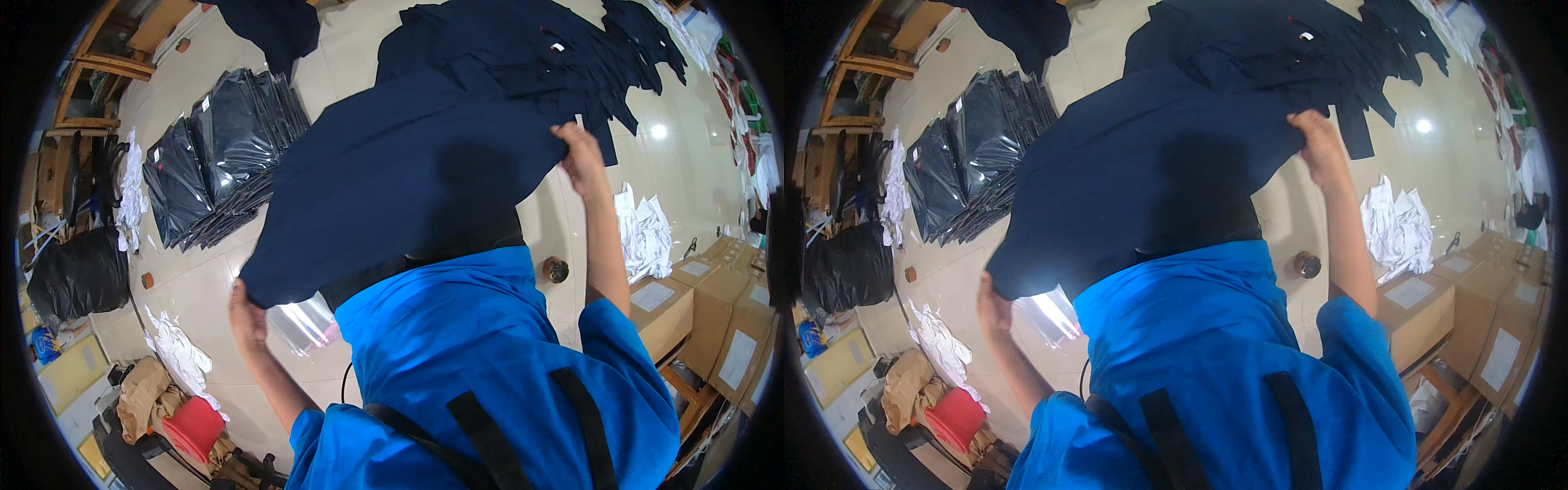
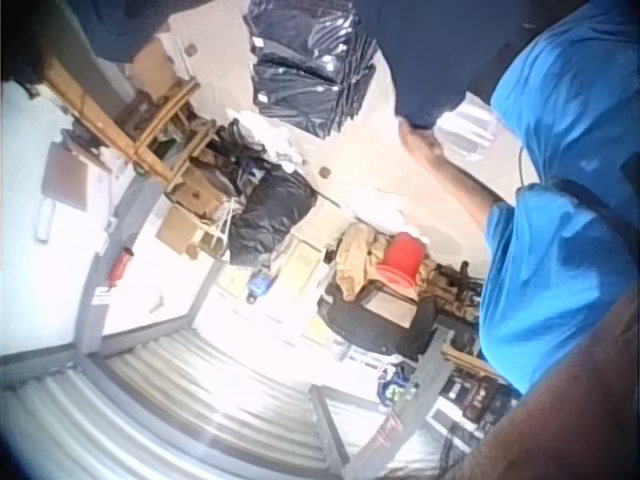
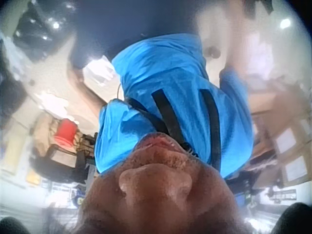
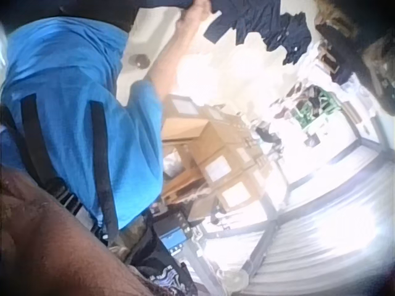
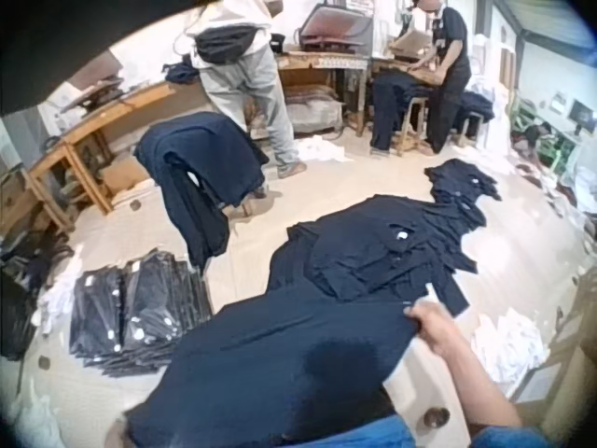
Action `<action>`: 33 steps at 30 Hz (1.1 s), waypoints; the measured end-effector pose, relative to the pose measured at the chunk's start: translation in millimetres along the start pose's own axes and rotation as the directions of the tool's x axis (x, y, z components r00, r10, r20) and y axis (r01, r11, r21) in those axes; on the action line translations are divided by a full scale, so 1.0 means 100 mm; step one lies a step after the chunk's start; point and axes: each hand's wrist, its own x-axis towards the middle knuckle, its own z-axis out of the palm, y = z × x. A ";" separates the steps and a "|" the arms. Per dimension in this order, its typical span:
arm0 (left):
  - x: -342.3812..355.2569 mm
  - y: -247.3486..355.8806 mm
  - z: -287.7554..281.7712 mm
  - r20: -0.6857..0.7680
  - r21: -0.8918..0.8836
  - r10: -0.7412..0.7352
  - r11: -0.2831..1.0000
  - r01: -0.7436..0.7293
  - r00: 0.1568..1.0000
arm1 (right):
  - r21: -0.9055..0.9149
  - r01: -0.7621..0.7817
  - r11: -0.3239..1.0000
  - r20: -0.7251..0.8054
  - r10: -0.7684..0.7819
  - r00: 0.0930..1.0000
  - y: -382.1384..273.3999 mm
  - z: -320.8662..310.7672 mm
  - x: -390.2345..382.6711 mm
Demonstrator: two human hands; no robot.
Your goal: The person folds dark blue polo shirts and places each into a clear plastic bag, then stacks the packaged shirts. The person repeats this process for multiple shirts in a warehouse setting.
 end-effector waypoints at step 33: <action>-0.13 -1.10 0.32 0.153 0.084 -0.084 0.994 0.072 0.985 | -0.033 -0.168 0.985 0.379 0.168 0.910 0.48 0.33 -0.57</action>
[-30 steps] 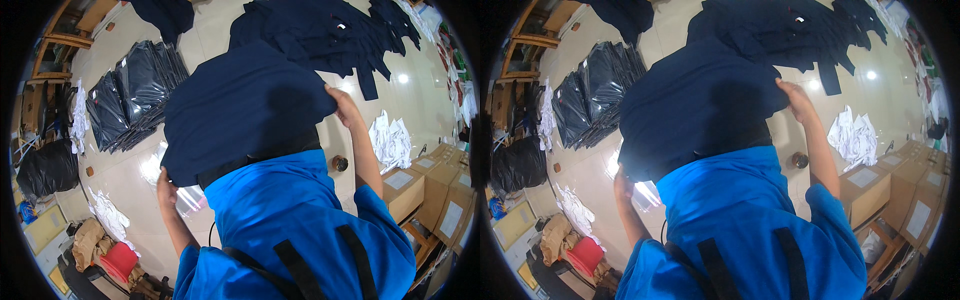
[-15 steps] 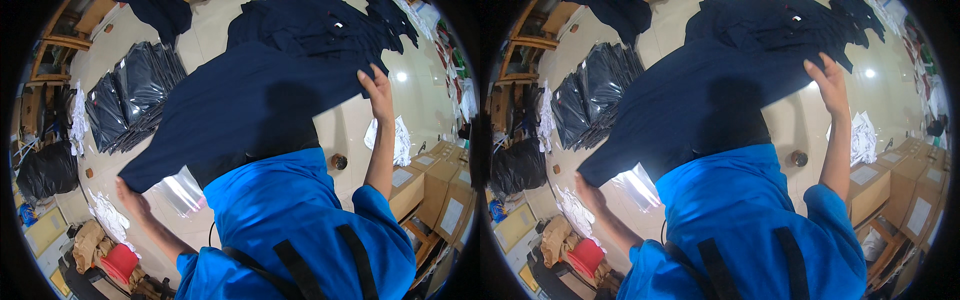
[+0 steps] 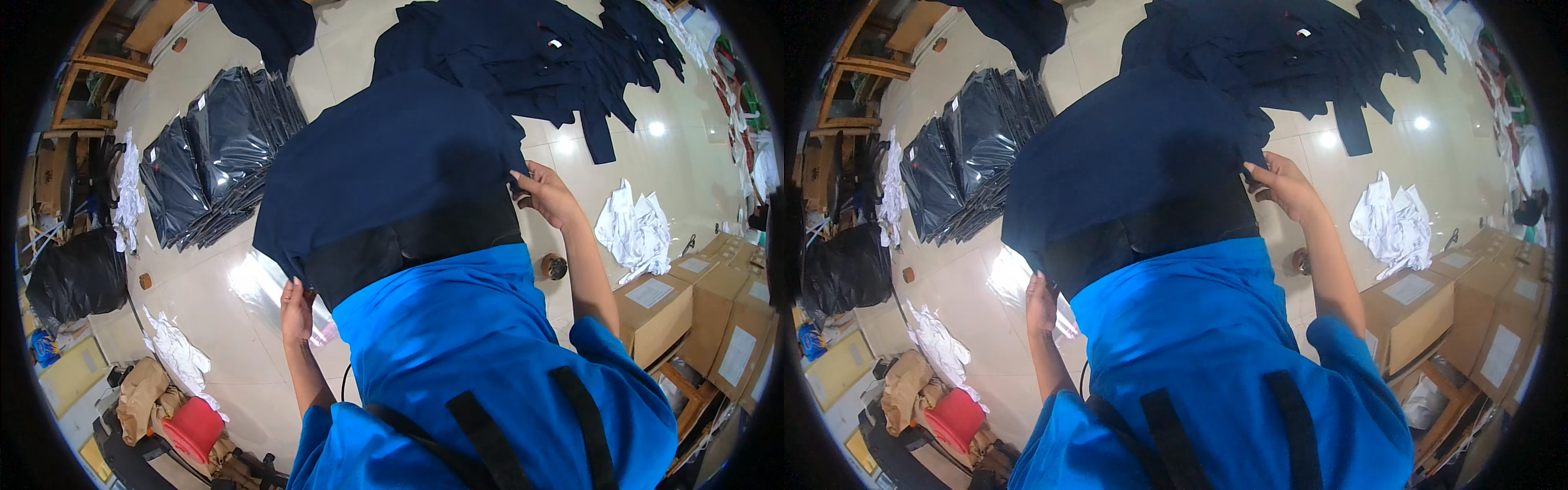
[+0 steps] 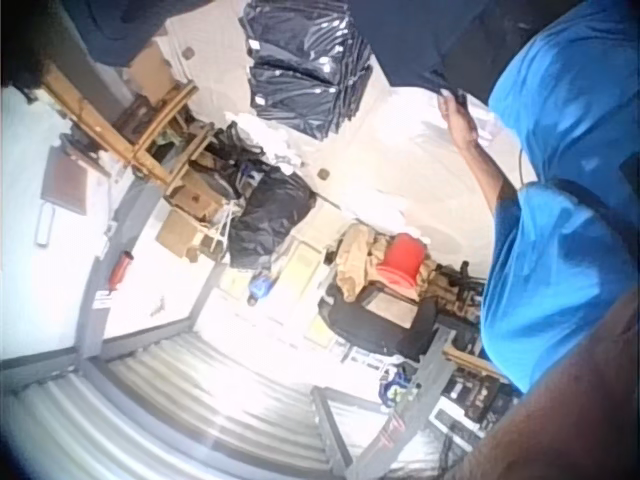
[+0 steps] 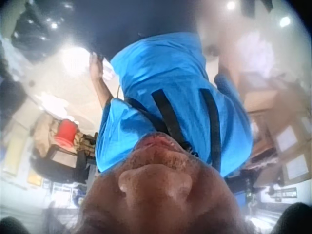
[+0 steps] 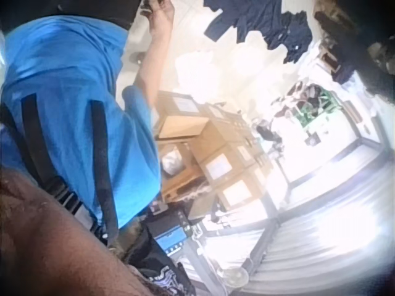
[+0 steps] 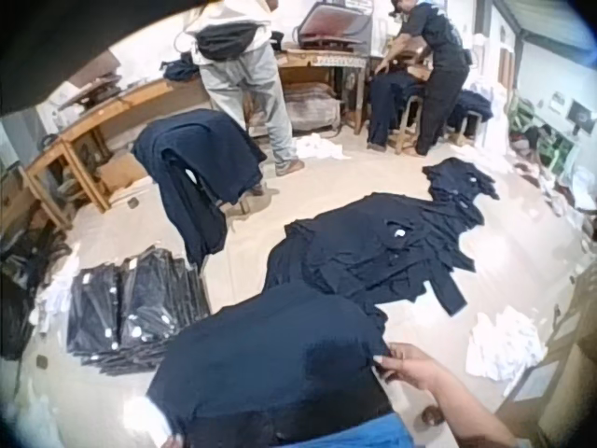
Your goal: The person folds dark blue polo shirts and places each into a clear plastic bag, then stacks the packaged shirts. The person repeats this process for multiple shirts in a warehouse setting.
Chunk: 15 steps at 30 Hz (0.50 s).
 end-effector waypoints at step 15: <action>-1.03 2.15 -0.26 0.127 -0.290 0.452 0.868 -0.403 0.883 | 0.230 0.467 0.854 -0.037 -0.472 0.881 -1.02 -0.54 -0.64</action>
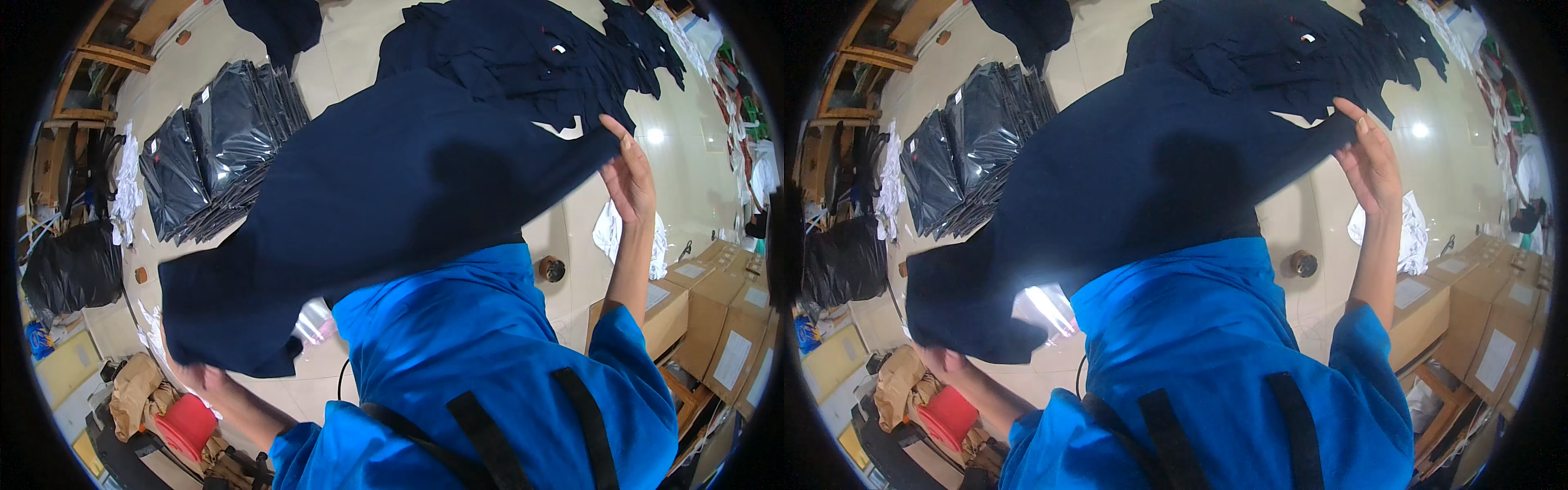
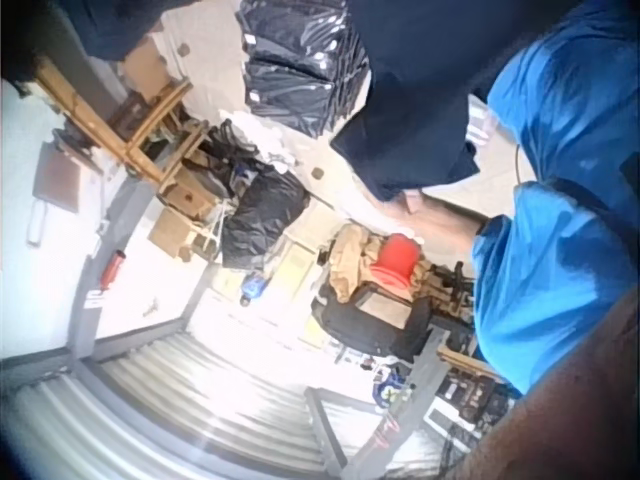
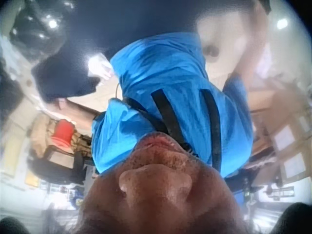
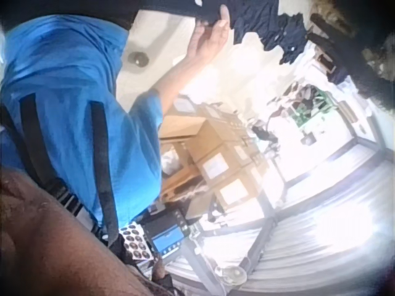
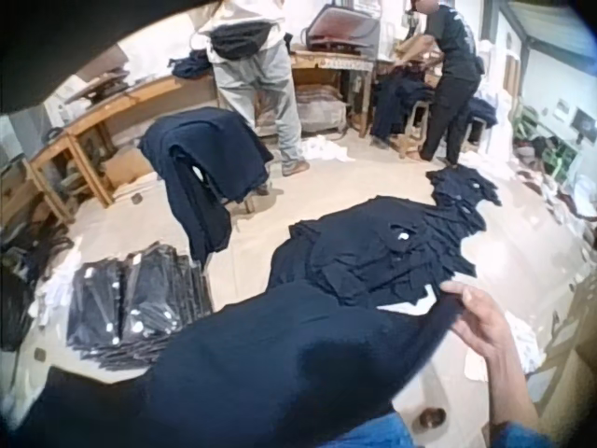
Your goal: The person folds dark blue polo shirts and places each into a clear plastic bag, then stacks the packaged shirts. The person repeats this process for multiple shirts in a warehouse setting.
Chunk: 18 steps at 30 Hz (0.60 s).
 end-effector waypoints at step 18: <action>0.19 -1.91 -0.23 -0.316 0.509 -0.441 0.668 0.542 0.840 | -0.764 0.028 0.645 -0.146 -0.216 0.965 0.80 -0.28 0.34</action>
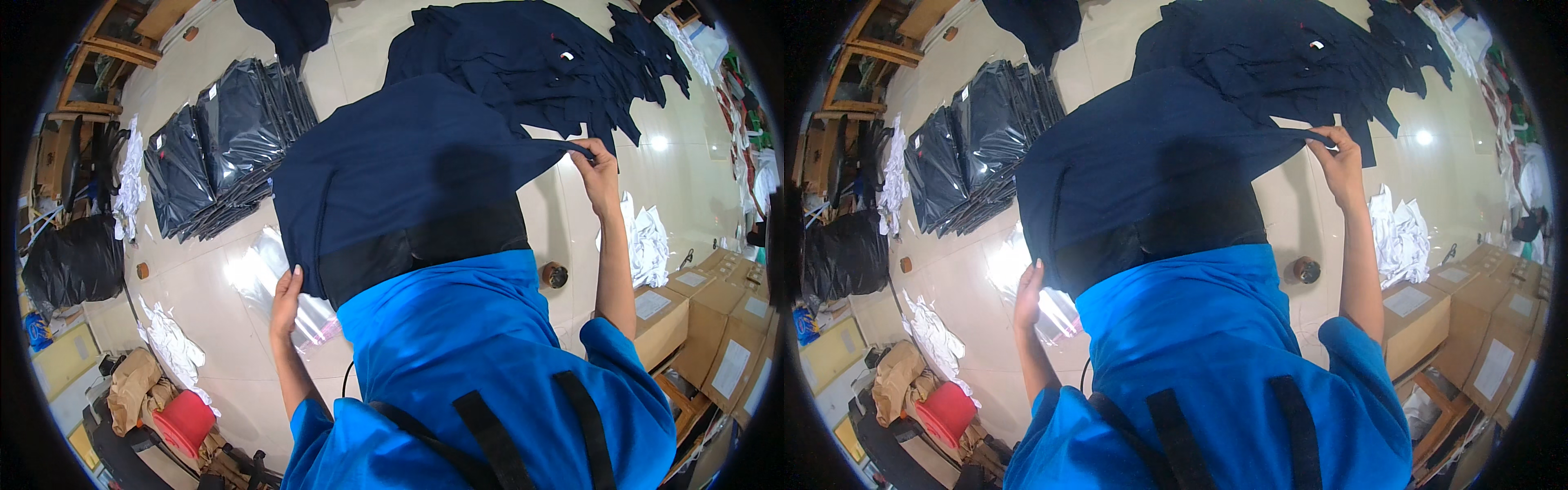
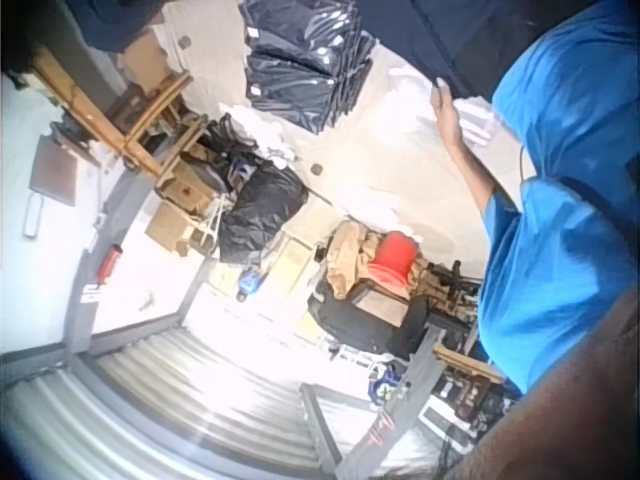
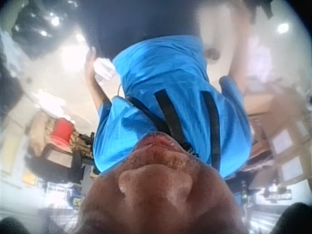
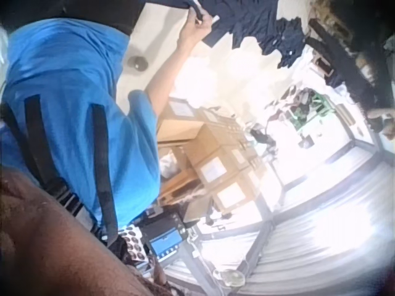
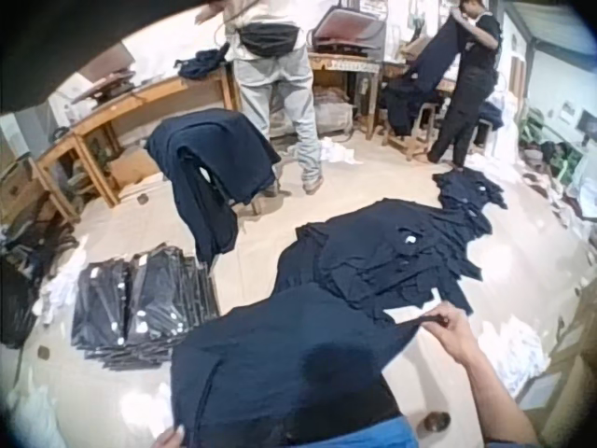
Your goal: The person folds dark blue polo shirts and places each into a clear plastic bag, then stacks the packaged shirts. The person repeats this process for multiple shirts in a warehouse setting.
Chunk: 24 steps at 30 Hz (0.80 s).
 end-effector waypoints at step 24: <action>1.26 -0.52 0.23 0.001 -0.599 0.213 0.782 -0.170 0.977 | 0.538 0.050 0.841 -0.151 0.038 0.988 -0.40 0.21 0.44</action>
